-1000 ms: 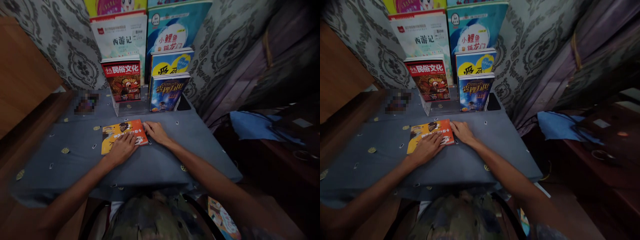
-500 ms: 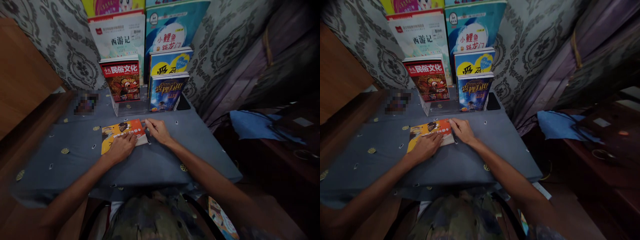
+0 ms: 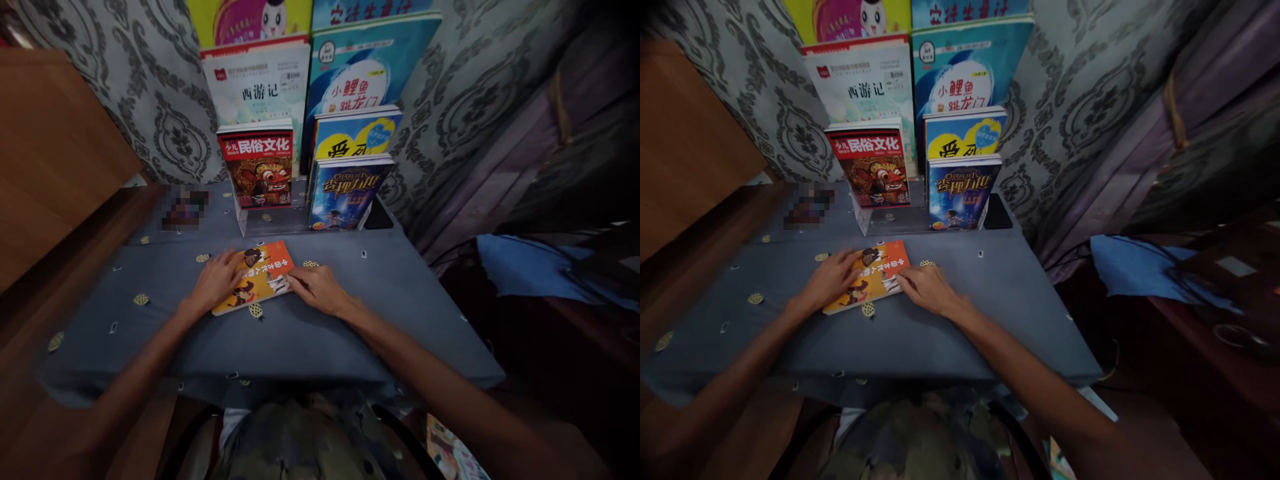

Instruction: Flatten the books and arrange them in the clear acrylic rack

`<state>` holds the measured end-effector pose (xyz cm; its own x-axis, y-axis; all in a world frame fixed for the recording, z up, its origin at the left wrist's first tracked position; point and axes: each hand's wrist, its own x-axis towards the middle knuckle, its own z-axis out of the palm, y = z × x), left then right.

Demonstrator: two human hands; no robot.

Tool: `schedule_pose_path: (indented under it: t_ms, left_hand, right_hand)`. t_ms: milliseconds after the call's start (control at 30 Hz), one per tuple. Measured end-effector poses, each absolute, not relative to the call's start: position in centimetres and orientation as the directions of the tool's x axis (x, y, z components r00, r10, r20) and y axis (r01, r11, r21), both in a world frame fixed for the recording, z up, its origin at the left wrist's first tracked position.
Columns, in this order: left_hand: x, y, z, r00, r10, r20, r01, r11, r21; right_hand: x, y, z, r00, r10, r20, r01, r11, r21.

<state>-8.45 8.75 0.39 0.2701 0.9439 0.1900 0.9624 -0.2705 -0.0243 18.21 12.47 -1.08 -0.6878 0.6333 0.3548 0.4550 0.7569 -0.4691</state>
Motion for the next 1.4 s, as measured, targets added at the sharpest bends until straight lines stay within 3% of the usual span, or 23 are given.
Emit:
schedule_pose_path:
  t_ms: [167,333,433,633,833,1033,1400]
  left_hand:
    - [-9.7,7.7,1.4,0.094,0.993,0.067,0.995,-0.093,-0.027]
    - [-7.8,5.2,2.6,0.076,0.996,0.049,0.991,-0.070,-0.112]
    - [-6.9,4.1,2.6,0.172,0.980,0.102,0.977,-0.156,-0.148]
    - [-4.7,2.9,-0.1,0.499,0.838,0.222,0.862,-0.507,-0.025]
    - [-4.1,3.1,-1.6,0.567,0.785,0.250,0.822,-0.557,-0.116]
    - [-4.8,3.5,-1.4,0.595,0.770,0.232,0.802,-0.588,-0.107]
    - [-4.7,3.0,-1.4,0.576,0.774,0.263,0.813,-0.575,-0.090]
  right_hand:
    - [18.4,13.8,-1.4,-0.685,0.659,0.310,0.536,0.745,-0.398]
    - [17.9,16.7,-2.9,-0.699,0.633,0.331,0.489,0.762,-0.425]
    - [17.2,17.7,-3.2,-0.699,0.638,0.323,0.490,0.757,-0.432]
    - [16.2,17.3,-3.2,-0.660,0.653,0.372,0.489,0.749,-0.448]
    - [16.1,15.4,-3.4,-0.696,0.618,0.367,0.368,0.745,-0.556]
    - [16.1,13.9,-2.4,-0.713,0.588,0.382,0.257,0.726,-0.638]
    - [16.6,11.0,-1.7,-0.721,0.547,0.424,0.167,0.732,-0.660]
